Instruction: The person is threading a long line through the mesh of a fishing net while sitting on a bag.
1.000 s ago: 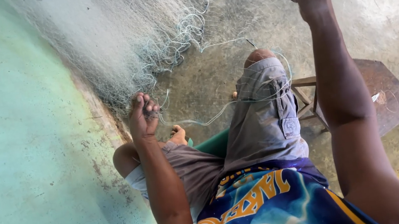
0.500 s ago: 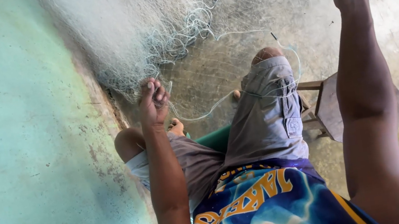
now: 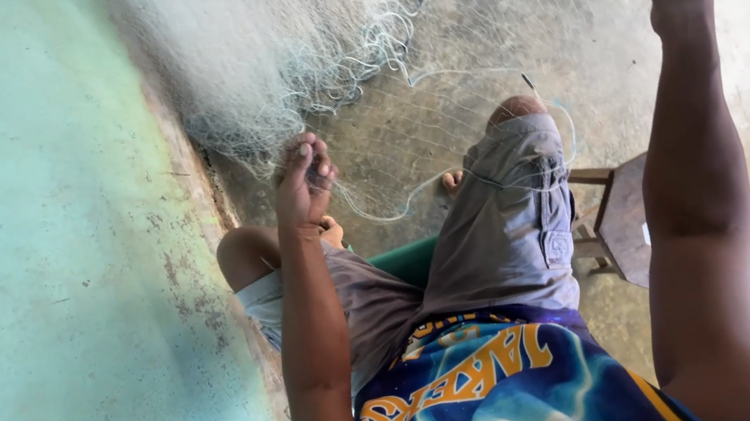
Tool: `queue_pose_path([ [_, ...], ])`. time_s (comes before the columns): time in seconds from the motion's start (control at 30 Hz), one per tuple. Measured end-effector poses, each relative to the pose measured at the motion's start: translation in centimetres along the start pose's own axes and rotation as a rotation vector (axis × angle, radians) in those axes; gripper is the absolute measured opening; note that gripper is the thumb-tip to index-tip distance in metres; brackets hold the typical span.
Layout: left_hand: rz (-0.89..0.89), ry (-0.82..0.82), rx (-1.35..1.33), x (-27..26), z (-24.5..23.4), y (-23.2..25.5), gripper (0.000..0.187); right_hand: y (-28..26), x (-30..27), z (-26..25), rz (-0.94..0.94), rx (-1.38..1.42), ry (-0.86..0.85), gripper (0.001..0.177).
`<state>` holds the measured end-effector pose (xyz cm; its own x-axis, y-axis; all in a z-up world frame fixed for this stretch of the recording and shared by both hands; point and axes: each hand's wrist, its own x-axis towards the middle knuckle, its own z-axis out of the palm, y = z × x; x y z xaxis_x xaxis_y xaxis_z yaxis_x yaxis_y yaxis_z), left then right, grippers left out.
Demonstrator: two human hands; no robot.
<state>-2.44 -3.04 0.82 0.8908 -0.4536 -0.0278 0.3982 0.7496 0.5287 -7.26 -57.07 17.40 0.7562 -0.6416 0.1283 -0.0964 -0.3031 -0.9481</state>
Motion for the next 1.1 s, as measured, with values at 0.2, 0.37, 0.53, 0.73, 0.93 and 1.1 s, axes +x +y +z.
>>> queue_pose_path([
  [0.2,0.014,-0.026,0.003,0.4,-1.2,-1.5,0.015,-0.3,0.1,0.6,0.05,-0.034,0.075,0.02],
  [0.37,0.024,-0.005,-0.041,0.1,0.1,-1.3,0.015,-0.5,0.1,0.6,0.022,-0.028,0.057,0.022],
  [0.53,0.003,-0.027,-0.057,0.3,0.2,-1.5,0.014,-0.8,0.1,0.4,0.025,-0.031,0.06,0.022],
  [0.73,-0.024,-0.011,-0.063,0.8,-2.4,-1.9,0.015,1.3,1.5,0.1,0.015,-0.097,0.11,0.013],
  [0.93,0.003,0.081,-0.002,0.4,-1.8,-0.6,0.018,3.0,1.9,-0.6,-0.03,0.037,0.121,0.055],
  [1.1,0.025,0.237,0.136,0.3,-3.4,0.4,0.018,0.4,-0.8,-0.2,0.045,0.051,0.103,0.032],
])
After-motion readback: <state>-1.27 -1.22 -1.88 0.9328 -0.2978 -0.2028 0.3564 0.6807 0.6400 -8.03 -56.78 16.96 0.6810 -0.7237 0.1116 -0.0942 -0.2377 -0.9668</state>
